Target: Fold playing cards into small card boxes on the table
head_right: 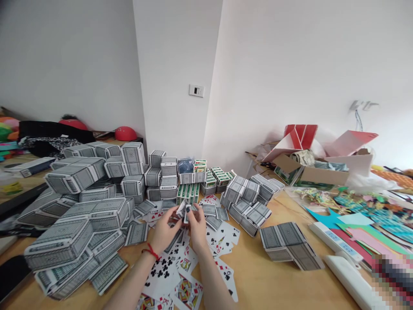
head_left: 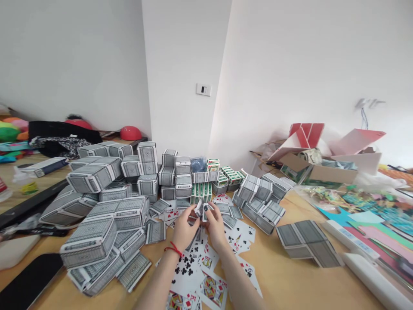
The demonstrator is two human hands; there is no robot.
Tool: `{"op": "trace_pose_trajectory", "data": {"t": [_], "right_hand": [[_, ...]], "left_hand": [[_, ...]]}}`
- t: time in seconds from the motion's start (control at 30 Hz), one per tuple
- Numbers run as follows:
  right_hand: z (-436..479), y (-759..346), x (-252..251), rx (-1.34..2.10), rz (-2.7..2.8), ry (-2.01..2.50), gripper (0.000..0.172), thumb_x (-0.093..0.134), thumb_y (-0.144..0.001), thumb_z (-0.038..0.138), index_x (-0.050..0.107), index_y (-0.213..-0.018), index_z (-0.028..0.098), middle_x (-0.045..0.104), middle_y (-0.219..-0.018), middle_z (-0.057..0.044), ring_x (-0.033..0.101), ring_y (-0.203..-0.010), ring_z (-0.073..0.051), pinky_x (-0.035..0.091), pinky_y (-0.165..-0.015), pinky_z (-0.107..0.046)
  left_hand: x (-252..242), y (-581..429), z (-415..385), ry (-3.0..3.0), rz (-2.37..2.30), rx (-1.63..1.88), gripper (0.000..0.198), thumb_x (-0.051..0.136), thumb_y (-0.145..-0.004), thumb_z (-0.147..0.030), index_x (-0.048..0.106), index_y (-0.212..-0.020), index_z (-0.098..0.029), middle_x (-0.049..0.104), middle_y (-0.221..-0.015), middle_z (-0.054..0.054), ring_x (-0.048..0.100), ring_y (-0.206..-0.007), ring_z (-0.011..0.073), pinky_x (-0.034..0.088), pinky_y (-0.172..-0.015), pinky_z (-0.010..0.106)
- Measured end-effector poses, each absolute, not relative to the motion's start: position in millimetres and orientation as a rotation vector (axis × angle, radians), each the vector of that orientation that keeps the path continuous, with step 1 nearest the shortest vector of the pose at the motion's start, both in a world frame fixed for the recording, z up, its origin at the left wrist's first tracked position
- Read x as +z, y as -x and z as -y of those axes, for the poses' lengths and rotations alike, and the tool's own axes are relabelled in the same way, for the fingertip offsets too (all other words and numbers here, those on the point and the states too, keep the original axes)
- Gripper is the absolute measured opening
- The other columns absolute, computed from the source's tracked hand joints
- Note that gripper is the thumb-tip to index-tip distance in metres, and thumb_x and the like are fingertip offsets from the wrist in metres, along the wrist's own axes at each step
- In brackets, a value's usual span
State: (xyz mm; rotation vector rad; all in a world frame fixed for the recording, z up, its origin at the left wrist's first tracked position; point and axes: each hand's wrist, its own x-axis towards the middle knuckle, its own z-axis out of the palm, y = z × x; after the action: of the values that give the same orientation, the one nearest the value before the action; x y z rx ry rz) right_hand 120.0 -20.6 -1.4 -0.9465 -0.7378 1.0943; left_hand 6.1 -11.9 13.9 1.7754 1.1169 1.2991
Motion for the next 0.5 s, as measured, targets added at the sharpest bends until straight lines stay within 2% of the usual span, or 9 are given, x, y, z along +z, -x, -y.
{"op": "trace_pose_trajectory", "data": {"t": [0.1,0.2,0.37,0.5], "right_hand": [[23.8,-120.9,0.7,1.064,0.894,1.017,0.044,0.064,-0.066,0.043,0.058,-0.104,0.021,0.063,-0.082,-0.003,0.057,-0.065,-0.017,0.046,-0.052,-0.027],[24.4,-121.9,1.8,1.056,0.949,1.032,0.044,0.064,-0.065,0.044,0.061,-0.102,0.019,0.064,-0.082,-0.004,0.059,-0.07,-0.019,0.048,-0.057,-0.028],[22.3,-122.3,1.2,1.048,0.908,1.051,0.044,0.064,-0.065,0.045,0.061,-0.101,0.02,0.065,-0.082,-0.003,0.06,-0.075,-0.021,0.049,-0.062,-0.03],[21.9,-121.2,1.7,1.008,0.911,1.056,0.043,0.066,-0.065,0.041,0.062,-0.101,0.018,0.066,-0.095,-0.006,0.059,-0.089,-0.024,0.047,-0.077,-0.034]], "left_hand": [[16.3,-3.6,12.6,-1.792,-1.044,1.222,0.051,0.051,-0.069,-0.014,0.047,-0.12,-0.02,0.061,-0.102,0.007,0.06,-0.085,0.0173,0.049,-0.075,0.029],[18.6,-0.6,13.0,-1.792,-0.969,1.154,0.058,0.05,-0.066,-0.01,0.043,-0.123,-0.018,0.061,-0.091,0.005,0.059,-0.078,0.0157,0.049,-0.07,0.027],[18.6,1.9,12.2,-1.784,-1.004,1.11,0.052,0.054,-0.064,-0.013,0.042,-0.114,-0.02,0.055,-0.07,-0.003,0.057,-0.067,0.0141,0.047,-0.062,0.025],[19.0,2.8,13.0,-1.89,-1.169,1.082,0.046,0.055,-0.064,-0.015,0.043,-0.108,-0.022,0.053,-0.067,-0.004,0.054,-0.062,0.0135,0.042,-0.059,0.024]]}}
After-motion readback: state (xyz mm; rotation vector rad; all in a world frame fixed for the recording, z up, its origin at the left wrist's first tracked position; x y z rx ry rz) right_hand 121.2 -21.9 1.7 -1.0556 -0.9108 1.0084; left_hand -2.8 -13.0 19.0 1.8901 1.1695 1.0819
